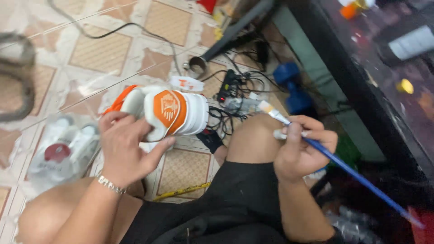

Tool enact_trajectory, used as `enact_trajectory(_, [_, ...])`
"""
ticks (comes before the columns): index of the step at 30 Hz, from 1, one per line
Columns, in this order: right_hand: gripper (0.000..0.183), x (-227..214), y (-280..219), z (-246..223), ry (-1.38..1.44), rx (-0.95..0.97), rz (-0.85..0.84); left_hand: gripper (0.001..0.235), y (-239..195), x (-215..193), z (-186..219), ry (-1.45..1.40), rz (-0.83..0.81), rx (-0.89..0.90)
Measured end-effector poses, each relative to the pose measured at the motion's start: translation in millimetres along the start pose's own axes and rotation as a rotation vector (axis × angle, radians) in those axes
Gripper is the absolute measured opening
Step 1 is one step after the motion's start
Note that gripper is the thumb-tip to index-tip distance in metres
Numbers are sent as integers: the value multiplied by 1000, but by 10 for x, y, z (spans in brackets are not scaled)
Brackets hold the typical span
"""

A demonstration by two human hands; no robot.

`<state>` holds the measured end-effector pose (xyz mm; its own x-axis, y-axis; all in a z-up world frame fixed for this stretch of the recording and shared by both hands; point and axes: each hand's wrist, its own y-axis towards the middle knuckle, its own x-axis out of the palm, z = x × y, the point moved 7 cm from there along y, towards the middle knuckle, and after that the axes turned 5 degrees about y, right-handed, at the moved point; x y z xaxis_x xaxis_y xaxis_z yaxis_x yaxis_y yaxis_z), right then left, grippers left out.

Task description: Painting the sole of a sneaker with white paint using a small brush

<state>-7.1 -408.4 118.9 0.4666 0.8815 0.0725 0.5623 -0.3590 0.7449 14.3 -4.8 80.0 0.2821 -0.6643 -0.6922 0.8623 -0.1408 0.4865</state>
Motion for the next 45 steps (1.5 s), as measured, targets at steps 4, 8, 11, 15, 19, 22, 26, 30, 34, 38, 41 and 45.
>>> enact_trajectory(4, [43, -612, 104, 31, -197, 105, 5, 42, -86, 88, 181, 275, -70, 121])
enact_trajectory(8, [46, -991, 76, 134, -216, 218, -25, 8, -328, 436, -72, 581, -22, 243])
enact_trajectory(11, [43, -1113, 39, 187, -204, 269, -47, 20, -288, 489, -53, 684, -75, 313])
enact_trajectory(15, [33, -1107, -13, 284, -285, 259, -66, 29, -204, 419, -80, 631, -4, 355])
enact_trajectory(19, [28, -961, -48, 291, -281, 217, -110, 43, -259, 546, -546, 381, 29, 189])
enact_trajectory(22, [27, -980, -76, 348, -317, 174, -122, 46, -247, 494, -773, 157, 4, -37])
enact_trajectory(26, [26, -950, -69, 277, -384, 147, -134, 44, -392, 509, -1099, -12, 69, -137])
enact_trajectory(30, [25, -911, -57, 252, -444, 113, -148, 57, -329, 390, -1118, -363, 49, -362])
enact_trajectory(34, [25, -873, -44, 227, -436, 99, -158, 66, -304, 438, -1144, -558, -9, -578])
enact_trajectory(38, [24, -905, -67, 238, -447, 106, -163, 71, -243, 466, -1034, -587, -29, -639])
enact_trajectory(41, [22, -888, -61, 233, -470, 93, -180, 78, -245, 527, -1050, -576, -55, -684])
enact_trajectory(45, [23, -883, -78, 233, -448, 103, -176, 74, -289, 562, -1178, -475, -76, -702])
